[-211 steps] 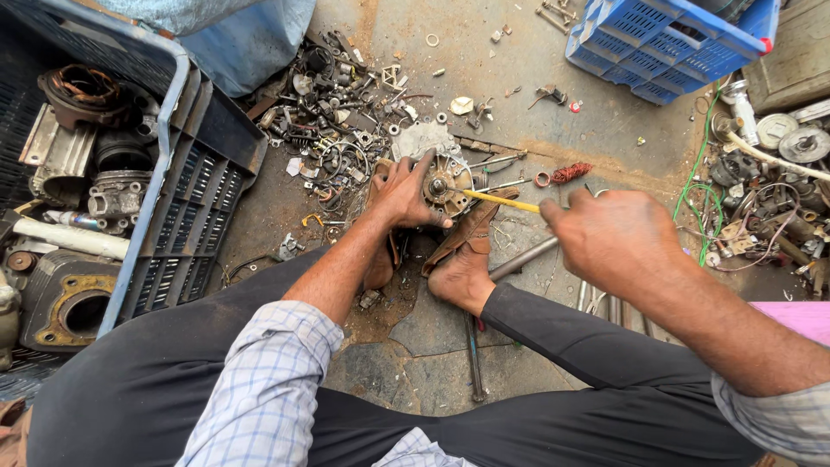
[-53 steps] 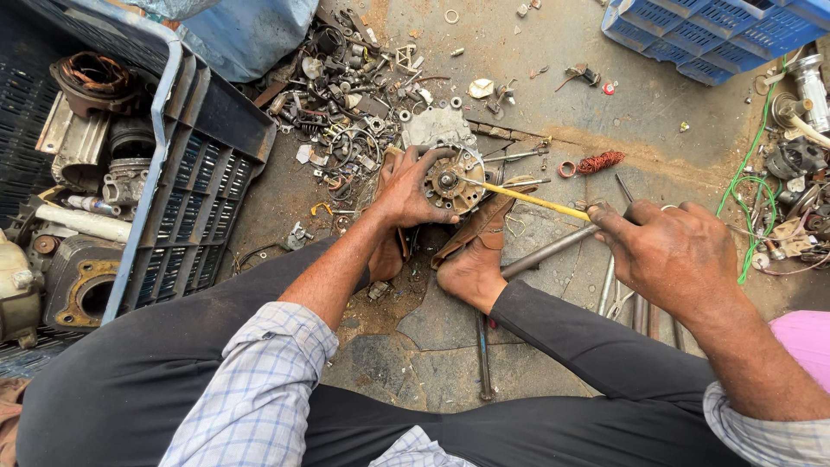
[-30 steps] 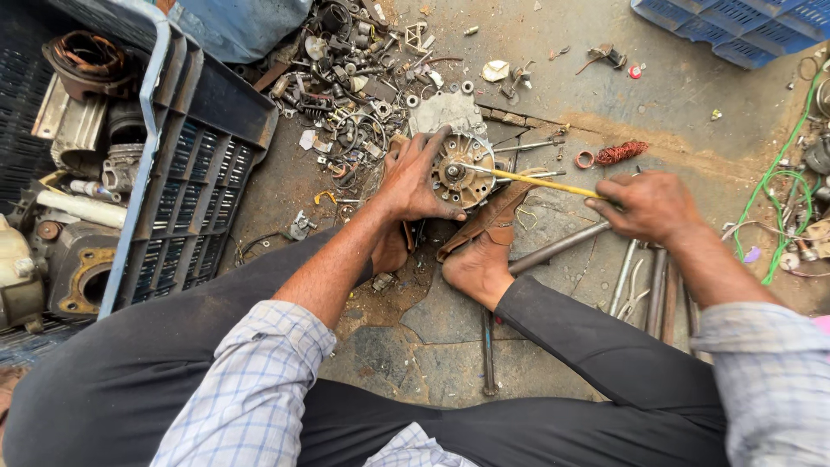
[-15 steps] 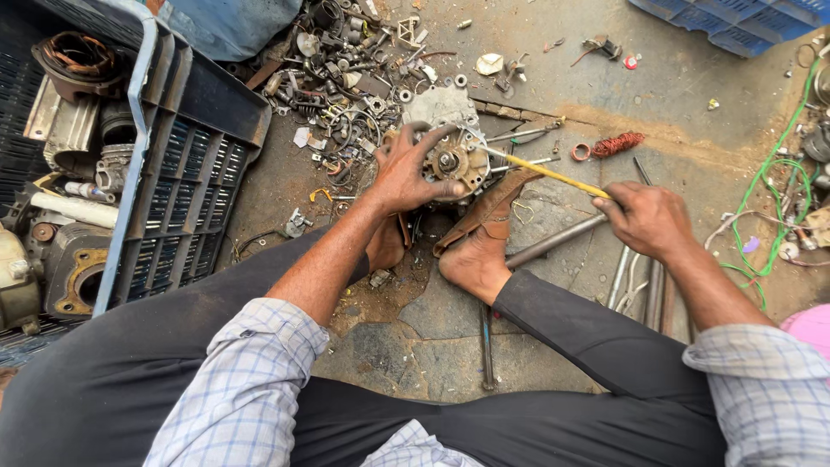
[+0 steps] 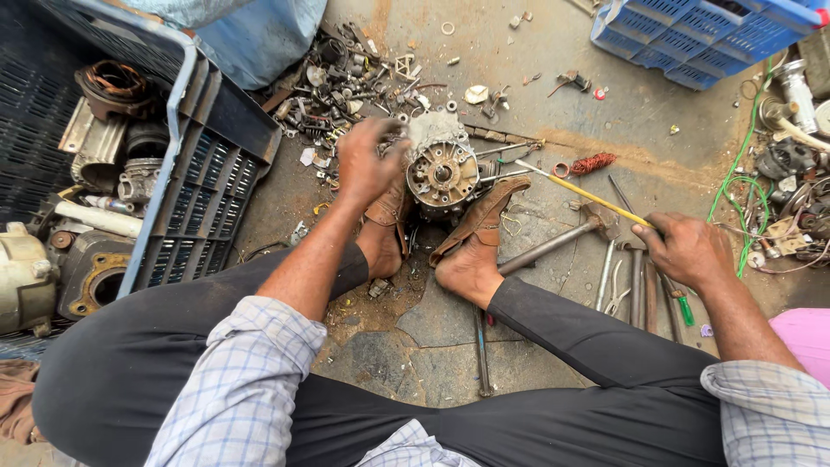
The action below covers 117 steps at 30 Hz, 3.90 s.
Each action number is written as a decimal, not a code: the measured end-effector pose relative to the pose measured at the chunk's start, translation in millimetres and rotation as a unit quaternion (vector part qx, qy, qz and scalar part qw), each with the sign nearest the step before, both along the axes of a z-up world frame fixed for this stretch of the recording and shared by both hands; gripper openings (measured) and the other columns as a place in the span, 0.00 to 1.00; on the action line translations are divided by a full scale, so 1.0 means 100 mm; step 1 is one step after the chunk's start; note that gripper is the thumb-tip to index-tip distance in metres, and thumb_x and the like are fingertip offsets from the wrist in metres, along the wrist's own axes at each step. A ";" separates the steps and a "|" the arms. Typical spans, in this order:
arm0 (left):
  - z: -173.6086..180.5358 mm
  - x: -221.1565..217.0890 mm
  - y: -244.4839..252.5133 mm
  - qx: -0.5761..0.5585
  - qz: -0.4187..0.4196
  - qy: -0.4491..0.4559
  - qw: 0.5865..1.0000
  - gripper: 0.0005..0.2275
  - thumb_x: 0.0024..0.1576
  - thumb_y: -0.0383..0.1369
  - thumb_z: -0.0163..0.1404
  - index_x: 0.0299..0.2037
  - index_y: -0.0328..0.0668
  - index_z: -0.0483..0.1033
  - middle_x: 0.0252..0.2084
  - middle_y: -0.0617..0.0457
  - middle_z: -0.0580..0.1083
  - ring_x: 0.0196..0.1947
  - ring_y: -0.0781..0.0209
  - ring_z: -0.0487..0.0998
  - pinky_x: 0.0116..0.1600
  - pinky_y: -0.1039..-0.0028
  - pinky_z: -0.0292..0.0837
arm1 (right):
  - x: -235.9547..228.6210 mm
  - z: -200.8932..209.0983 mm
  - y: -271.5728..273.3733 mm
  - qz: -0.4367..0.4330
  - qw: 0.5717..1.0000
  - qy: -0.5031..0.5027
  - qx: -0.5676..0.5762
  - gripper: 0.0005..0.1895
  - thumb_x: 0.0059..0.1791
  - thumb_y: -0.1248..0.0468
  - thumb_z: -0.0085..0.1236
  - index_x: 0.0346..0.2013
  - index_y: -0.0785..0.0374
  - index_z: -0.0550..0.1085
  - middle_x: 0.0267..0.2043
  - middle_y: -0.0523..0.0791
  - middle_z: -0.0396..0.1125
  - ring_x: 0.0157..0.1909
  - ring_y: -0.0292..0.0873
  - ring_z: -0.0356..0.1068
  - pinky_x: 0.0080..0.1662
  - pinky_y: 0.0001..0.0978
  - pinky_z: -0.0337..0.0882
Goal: The person sits on the floor and uses a hammer and metal rod to strike a circular engine component, then uses a screwdriver to pry and separate parts. The person continues to hammer and manipulate the engine casing and internal components, eventually using pliers to remove a piece.
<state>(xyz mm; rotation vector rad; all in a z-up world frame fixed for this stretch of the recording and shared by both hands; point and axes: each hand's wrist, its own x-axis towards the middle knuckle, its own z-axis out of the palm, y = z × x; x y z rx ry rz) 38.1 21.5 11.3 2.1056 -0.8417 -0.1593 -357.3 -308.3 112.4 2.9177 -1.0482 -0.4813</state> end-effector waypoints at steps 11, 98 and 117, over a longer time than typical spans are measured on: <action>-0.01 -0.30 -0.09 0.195 -0.088 -0.026 0.977 0.62 0.34 0.65 0.66 0.73 0.34 0.47 0.72 0.32 0.55 0.73 0.35 0.54 0.73 0.47 0.50 | -0.43 -0.54 -0.31 -0.120 0.987 0.094 0.046 0.27 0.53 0.37 0.48 0.59 0.45 0.78 0.53 0.51 0.76 0.58 0.57 0.74 0.58 0.56 0.71; 2.14 -1.33 0.30 -0.059 -0.350 0.248 0.901 0.73 0.24 0.63 0.69 0.80 0.34 0.40 0.78 0.33 0.59 0.75 0.39 0.65 0.74 0.53 0.60 | 0.42 0.32 1.64 0.294 0.810 -0.461 0.212 0.10 0.48 0.68 0.54 0.44 0.64 0.71 0.33 0.48 0.68 0.32 0.49 0.71 0.36 0.43 0.71; 1.72 -1.61 0.57 -0.079 -0.378 0.004 0.922 0.56 0.36 0.45 0.72 0.74 0.43 0.48 0.75 0.31 0.55 0.75 0.32 0.61 0.76 0.52 0.61 | 0.47 1.16 1.96 0.364 0.862 -0.352 -0.039 0.17 0.42 0.67 0.55 0.44 0.68 0.78 0.28 0.43 0.65 0.29 0.39 0.67 0.30 0.33 0.67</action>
